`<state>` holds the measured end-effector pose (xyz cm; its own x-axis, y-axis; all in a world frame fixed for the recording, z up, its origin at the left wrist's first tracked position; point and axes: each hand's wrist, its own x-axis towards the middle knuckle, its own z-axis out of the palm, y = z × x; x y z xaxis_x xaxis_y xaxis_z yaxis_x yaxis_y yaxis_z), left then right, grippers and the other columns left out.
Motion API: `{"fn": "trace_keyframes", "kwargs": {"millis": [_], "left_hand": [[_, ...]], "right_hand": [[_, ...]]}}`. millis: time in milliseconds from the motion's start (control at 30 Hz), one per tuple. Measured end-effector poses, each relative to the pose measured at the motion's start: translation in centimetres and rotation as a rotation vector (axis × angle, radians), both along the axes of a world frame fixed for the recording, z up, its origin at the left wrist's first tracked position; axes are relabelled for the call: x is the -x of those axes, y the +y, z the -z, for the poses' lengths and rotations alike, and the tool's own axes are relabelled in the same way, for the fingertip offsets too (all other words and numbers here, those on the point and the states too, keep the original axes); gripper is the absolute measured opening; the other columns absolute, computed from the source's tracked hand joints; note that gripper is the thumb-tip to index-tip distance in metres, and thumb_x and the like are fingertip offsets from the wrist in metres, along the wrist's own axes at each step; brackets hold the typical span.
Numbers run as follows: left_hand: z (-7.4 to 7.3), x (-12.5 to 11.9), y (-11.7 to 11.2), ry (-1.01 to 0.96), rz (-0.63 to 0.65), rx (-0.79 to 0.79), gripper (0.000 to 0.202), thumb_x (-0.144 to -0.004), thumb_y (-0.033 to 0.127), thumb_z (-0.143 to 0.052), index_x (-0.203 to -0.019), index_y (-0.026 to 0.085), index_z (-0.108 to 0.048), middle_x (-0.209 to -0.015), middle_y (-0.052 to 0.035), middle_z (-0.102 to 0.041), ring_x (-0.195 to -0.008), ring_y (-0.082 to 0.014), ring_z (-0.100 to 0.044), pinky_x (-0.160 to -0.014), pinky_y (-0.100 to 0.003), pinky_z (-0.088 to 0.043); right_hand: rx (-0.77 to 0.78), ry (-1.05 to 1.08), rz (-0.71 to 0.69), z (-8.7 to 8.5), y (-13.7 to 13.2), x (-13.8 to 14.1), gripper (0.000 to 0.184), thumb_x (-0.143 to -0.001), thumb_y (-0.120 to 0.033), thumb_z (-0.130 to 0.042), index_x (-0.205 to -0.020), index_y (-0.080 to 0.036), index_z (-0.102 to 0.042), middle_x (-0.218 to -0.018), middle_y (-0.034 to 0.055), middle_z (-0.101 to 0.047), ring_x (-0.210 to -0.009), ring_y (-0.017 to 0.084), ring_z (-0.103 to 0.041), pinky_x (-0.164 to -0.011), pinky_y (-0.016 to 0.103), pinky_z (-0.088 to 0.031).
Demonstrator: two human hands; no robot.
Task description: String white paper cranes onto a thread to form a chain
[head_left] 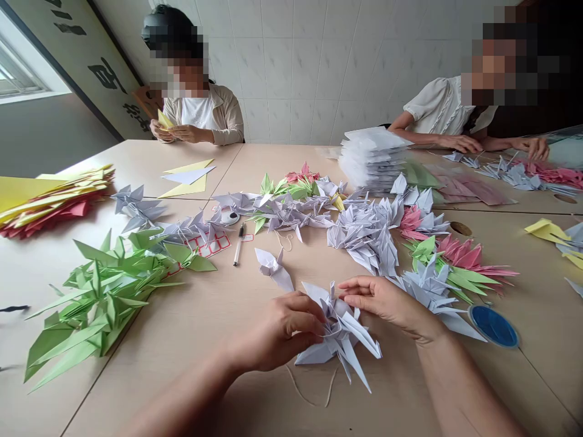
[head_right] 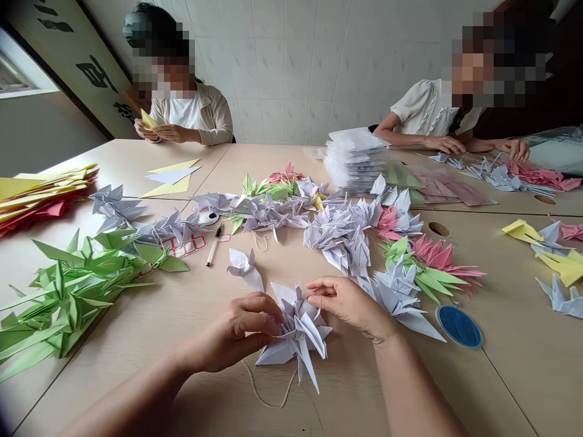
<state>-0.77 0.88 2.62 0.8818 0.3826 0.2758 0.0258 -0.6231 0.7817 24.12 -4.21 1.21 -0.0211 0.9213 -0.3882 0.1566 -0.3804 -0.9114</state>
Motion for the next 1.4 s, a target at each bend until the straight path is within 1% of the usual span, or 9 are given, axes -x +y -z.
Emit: {"fn": "trace_keyframes", "kwargs": {"millis": [133,233,367,500,667,833,1000,1133,1400], "left_hand": [[-0.2,0.0,0.0,-0.010,0.028,0.002,0.017,-0.091,0.016,-0.055,-0.092,0.018,-0.072,-0.100,-0.0124,-0.072,-0.093,-0.0204,-0.066,-0.084,-0.031,-0.050],[0.0,0.0,0.0,-0.017,0.034,0.016,0.018,-0.091,0.018,-0.055,-0.093,0.020,-0.072,-0.100,-0.0124,-0.072,-0.094,-0.0209,-0.066,-0.083,-0.031,-0.050],[0.0,-0.1,0.0,-0.010,0.054,0.058,0.018,-0.092,0.020,-0.056,-0.095,0.020,-0.073,-0.101,-0.0133,-0.072,-0.095,-0.0216,-0.065,-0.085,-0.033,-0.049],[-0.5,0.0,0.0,-0.014,0.049,0.237,0.018,-0.084,0.034,-0.070,-0.091,0.019,-0.075,-0.101,-0.0131,-0.071,-0.096,-0.0238,-0.064,-0.088,-0.035,-0.047],[-0.4,0.1,0.0,-0.113,-0.163,0.597,0.046,-0.087,0.060,-0.053,-0.082,0.016,-0.067,-0.086,-0.0097,-0.067,-0.086,-0.0217,-0.061,-0.081,-0.034,-0.046],[0.5,-0.6,0.0,-0.138,-0.395,0.727,0.033,-0.082,0.043,-0.070,-0.099,0.018,-0.057,-0.087,-0.0018,-0.060,-0.076,-0.0140,-0.054,-0.066,-0.024,-0.041],[0.6,-1.3,0.1,-0.151,-0.457,0.863,0.033,-0.076,0.042,-0.075,-0.074,0.013,-0.060,-0.064,0.0023,-0.055,-0.060,-0.0097,-0.048,-0.057,-0.022,-0.036],[0.7,-1.1,0.3,-0.171,-0.525,0.999,0.036,-0.073,0.043,-0.077,-0.070,0.016,-0.054,-0.050,0.0048,-0.053,-0.047,-0.0087,-0.046,-0.047,-0.021,-0.033],[0.8,-0.8,0.9,-0.197,-0.547,1.171,0.033,-0.074,0.045,-0.075,-0.077,0.014,-0.062,-0.072,-0.0004,-0.061,-0.062,-0.0096,-0.055,-0.056,-0.020,-0.041]], "right_hand": [[0.059,0.007,-0.042,0.2,-0.1,-0.2,0.039,-0.080,-0.052,-0.068,-0.090,-0.014,-0.073,-0.073,0.0041,-0.074,-0.061,0.013,-0.065,-0.055,0.022,-0.048],[0.087,0.034,-0.082,0.7,-0.1,-0.1,0.040,-0.075,-0.050,-0.073,-0.091,-0.014,-0.071,-0.069,0.0028,-0.072,-0.054,0.011,-0.062,-0.049,0.021,-0.045],[0.046,0.070,-0.121,1.2,0.1,0.2,0.042,-0.064,-0.038,-0.084,-0.097,-0.015,-0.071,-0.068,0.0010,-0.071,-0.059,0.014,-0.064,-0.053,0.023,-0.048],[-0.120,0.071,-0.018,0.6,0.3,0.7,0.039,-0.072,-0.040,-0.078,-0.104,-0.018,-0.069,-0.085,0.0033,-0.072,-0.081,0.017,-0.067,-0.073,0.029,-0.053],[-0.281,0.079,0.075,-0.5,-0.1,1.8,0.037,-0.080,-0.046,-0.071,-0.109,-0.024,-0.070,-0.098,0.0041,-0.072,-0.091,0.019,-0.066,-0.086,0.034,-0.052],[-0.315,0.103,0.025,-0.6,-0.7,3.4,0.035,-0.081,-0.048,-0.070,-0.107,-0.025,-0.073,-0.104,0.0058,-0.073,-0.095,0.022,-0.066,-0.085,0.034,-0.054],[-0.291,0.104,0.032,-0.2,-0.8,4.2,0.036,-0.082,-0.041,-0.072,-0.115,-0.026,-0.070,-0.099,0.0030,-0.070,-0.092,0.018,-0.063,-0.085,0.031,-0.050],[-0.239,0.150,0.078,-0.3,-0.5,4.2,0.023,-0.079,-0.040,-0.075,-0.086,-0.019,-0.072,-0.079,0.0003,-0.066,-0.075,0.014,-0.060,-0.069,0.025,-0.048],[-0.191,0.348,0.253,-0.3,-0.2,4.0,0.030,-0.074,-0.045,-0.078,-0.075,-0.018,-0.064,-0.069,-0.0025,-0.063,-0.066,0.011,-0.057,-0.064,0.023,-0.047]]}}
